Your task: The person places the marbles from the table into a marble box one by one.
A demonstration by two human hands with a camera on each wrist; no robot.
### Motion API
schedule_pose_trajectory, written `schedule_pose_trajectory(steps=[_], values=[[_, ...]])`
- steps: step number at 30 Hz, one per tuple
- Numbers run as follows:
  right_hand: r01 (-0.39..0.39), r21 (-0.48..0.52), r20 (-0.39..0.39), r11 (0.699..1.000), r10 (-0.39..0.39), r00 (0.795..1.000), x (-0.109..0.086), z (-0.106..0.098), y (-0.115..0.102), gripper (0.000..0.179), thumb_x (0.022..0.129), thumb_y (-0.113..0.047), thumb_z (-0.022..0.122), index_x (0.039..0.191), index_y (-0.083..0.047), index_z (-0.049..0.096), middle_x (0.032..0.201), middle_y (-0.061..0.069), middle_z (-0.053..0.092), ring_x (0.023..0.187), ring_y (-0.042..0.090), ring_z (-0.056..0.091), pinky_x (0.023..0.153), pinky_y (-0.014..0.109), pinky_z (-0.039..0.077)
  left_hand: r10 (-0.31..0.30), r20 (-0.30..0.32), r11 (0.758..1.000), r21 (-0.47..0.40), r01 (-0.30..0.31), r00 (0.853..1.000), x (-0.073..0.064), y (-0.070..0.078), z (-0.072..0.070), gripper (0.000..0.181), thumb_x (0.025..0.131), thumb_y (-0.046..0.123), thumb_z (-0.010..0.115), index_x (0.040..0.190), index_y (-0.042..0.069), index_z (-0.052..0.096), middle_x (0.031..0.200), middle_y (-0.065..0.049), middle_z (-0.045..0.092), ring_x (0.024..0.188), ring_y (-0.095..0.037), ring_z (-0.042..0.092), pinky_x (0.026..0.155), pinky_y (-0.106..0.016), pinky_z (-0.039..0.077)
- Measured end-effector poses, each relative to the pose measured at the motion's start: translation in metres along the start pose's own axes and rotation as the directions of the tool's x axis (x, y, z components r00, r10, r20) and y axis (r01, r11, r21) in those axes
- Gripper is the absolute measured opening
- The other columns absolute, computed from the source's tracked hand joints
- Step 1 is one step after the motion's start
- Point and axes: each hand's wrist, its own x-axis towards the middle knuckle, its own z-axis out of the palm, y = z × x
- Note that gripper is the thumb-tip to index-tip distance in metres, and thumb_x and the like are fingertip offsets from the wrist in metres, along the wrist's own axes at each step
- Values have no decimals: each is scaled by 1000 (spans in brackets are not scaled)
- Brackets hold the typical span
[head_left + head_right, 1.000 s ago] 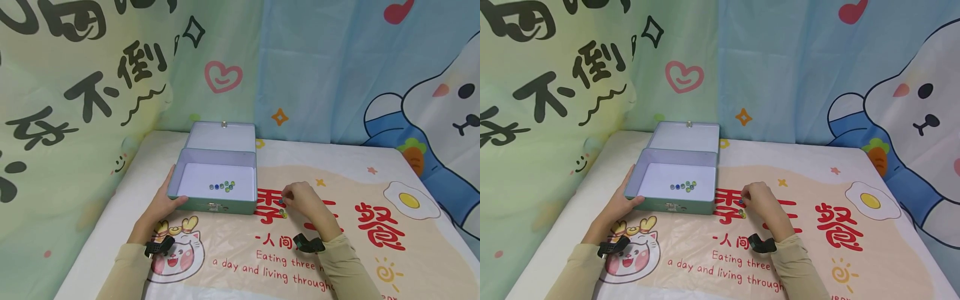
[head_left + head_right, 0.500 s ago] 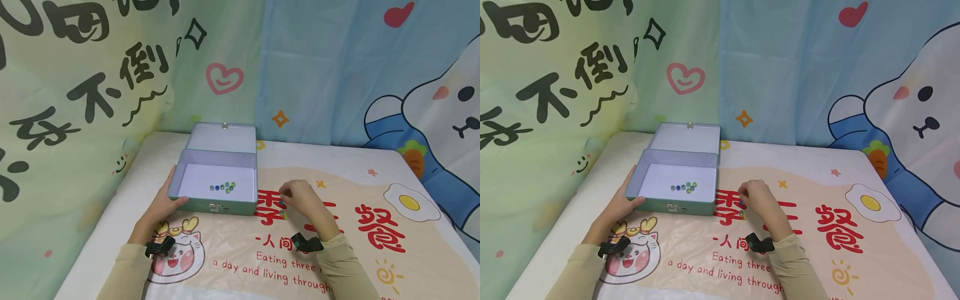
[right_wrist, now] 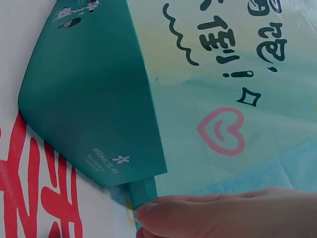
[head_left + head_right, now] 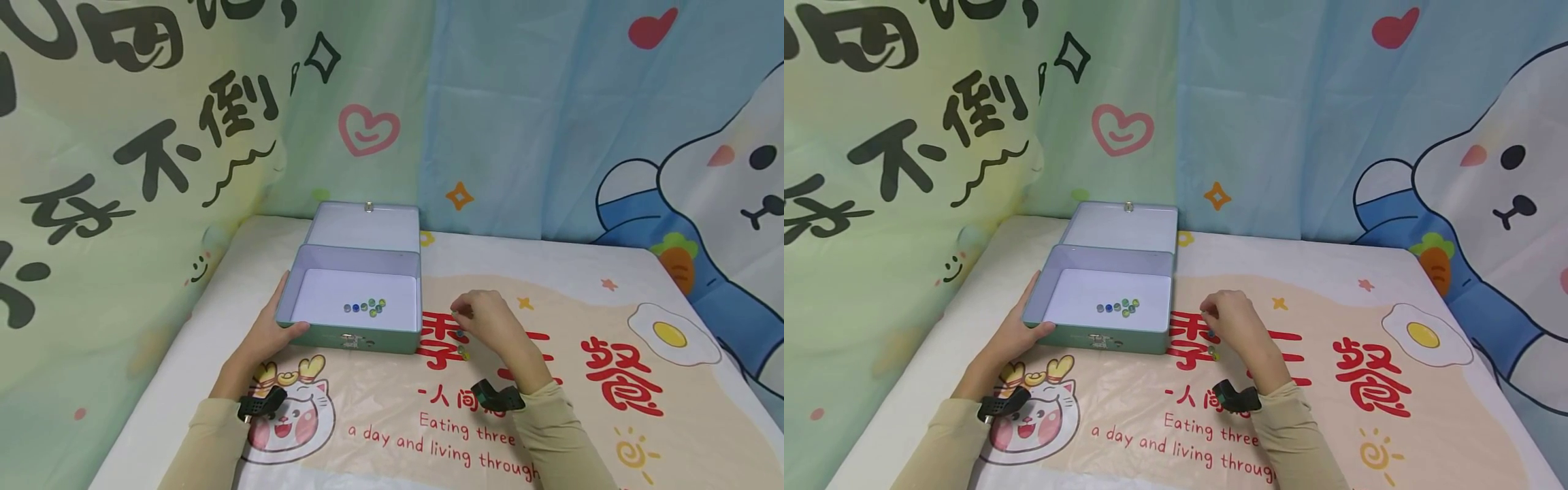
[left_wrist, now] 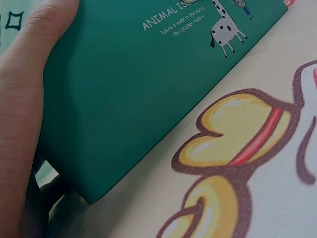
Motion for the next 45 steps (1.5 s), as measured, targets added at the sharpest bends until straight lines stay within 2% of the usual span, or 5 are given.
schedule_pose_trajectory(steps=[8,16,20,27,45], values=[[0,44,-78,999,3,997,0,5,-7,23,83,-14,73,105,-7,71,102,9,69,93,24,65,81,37,57,9,1,1000,-1,-9,1000,1,0,0,112,72,47,76,152,38,-3,159,-12,15,140,-43,27,108,-63,27],[4,58,-130,998,4,992,4,6,-14,23,83,-14,73,106,-8,71,103,8,69,94,24,67,82,37,57,8,-2,1000,3,-8,1000,0,0,0,112,72,49,76,151,39,-3,159,-12,16,139,-43,28,107,-63,28],[31,73,-169,997,-18,985,5,7,-16,24,84,-15,73,106,-8,71,104,9,70,93,24,68,81,37,57,6,-5,1000,3,-6,1000,-1,0,-1,112,72,49,75,151,39,-3,160,-11,15,140,-43,27,108,-63,27],[124,152,-278,981,-78,958,7,12,-23,21,84,-14,73,104,-6,72,102,8,70,92,23,70,80,36,57,-8,-4,1000,23,8,1000,-1,1,0,112,73,48,75,151,39,-3,160,-10,13,141,-42,25,109,-63,26],[233,202,-319,951,-161,934,20,23,-41,20,83,-12,73,102,-6,72,99,6,70,88,19,70,78,32,57,-29,-8,999,38,30,1000,0,2,0,114,72,50,75,152,38,-4,160,-10,11,141,-42,24,109,-63,25]])
